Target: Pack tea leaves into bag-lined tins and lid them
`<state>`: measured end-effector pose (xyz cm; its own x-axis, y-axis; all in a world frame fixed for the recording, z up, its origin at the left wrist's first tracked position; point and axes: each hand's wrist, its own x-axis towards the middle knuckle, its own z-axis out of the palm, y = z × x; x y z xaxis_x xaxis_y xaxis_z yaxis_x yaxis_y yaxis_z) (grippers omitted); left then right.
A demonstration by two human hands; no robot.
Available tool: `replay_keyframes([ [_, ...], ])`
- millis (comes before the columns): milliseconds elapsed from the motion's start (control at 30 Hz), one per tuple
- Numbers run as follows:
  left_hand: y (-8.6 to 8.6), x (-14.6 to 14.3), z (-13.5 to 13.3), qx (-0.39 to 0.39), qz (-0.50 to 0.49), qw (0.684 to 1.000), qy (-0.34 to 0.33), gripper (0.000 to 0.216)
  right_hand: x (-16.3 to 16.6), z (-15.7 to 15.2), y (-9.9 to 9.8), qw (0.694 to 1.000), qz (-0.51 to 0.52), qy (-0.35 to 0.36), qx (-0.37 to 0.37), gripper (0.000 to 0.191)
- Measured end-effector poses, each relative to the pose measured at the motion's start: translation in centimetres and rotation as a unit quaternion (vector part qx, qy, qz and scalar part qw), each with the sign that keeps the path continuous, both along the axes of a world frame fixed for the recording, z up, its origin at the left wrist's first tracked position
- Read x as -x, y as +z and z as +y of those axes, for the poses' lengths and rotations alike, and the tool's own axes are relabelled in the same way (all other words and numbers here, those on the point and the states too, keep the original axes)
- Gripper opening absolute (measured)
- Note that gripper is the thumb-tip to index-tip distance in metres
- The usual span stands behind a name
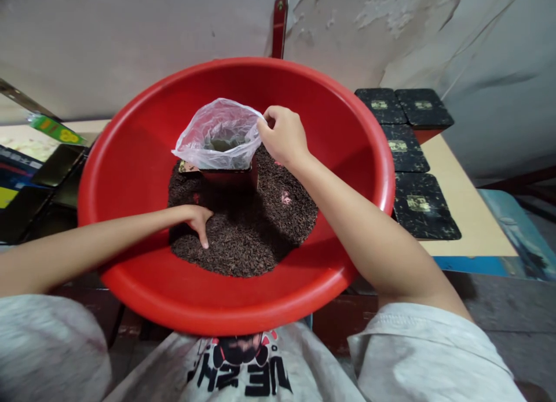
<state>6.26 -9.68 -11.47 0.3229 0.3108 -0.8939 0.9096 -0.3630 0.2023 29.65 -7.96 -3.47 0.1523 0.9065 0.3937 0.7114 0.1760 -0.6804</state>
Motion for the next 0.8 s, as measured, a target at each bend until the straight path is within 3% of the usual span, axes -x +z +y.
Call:
replay_keyframes([
  [200, -0.1, -1.1, -2.3, -0.038, -0.077, 0.996, 0.010, 0.042, 0.4, -0.2, 0.2, 1.000, 0.000, -0.012, 0.004, 0.024],
  [333, 0.6, -2.0, -2.7, -0.005, -0.108, 0.992, 0.058, 0.027, 0.4, -0.2, 0.2, 1.000, 0.002, -0.013, 0.003, 0.021],
  [433, 3.1, -3.0, -2.6, 0.025, -0.191, 0.970, 0.150, 0.019, 0.3, -0.2, 0.2, 1.000, 0.004, -0.012, -0.001, 0.019],
  [533, 6.7, -3.7, -2.2, 0.038, -0.314, 0.918, 0.240, 0.023, 0.3, -0.2, 0.4, 1.000, 0.004, -0.013, 0.002, 0.019],
  [700, 12.5, -3.5, -1.4, -0.017, -0.423, 0.854, 0.302, 0.029, 0.5, -0.4, 0.7, 1.000, 0.008, -0.007, 0.013, 0.021],
  [800, 15.0, -3.7, -0.6, -0.073, -0.484, 0.815, 0.310, 0.025, 0.5, -0.4, 0.9, 1.000, 0.006, -0.009, 0.026, 0.025],
])
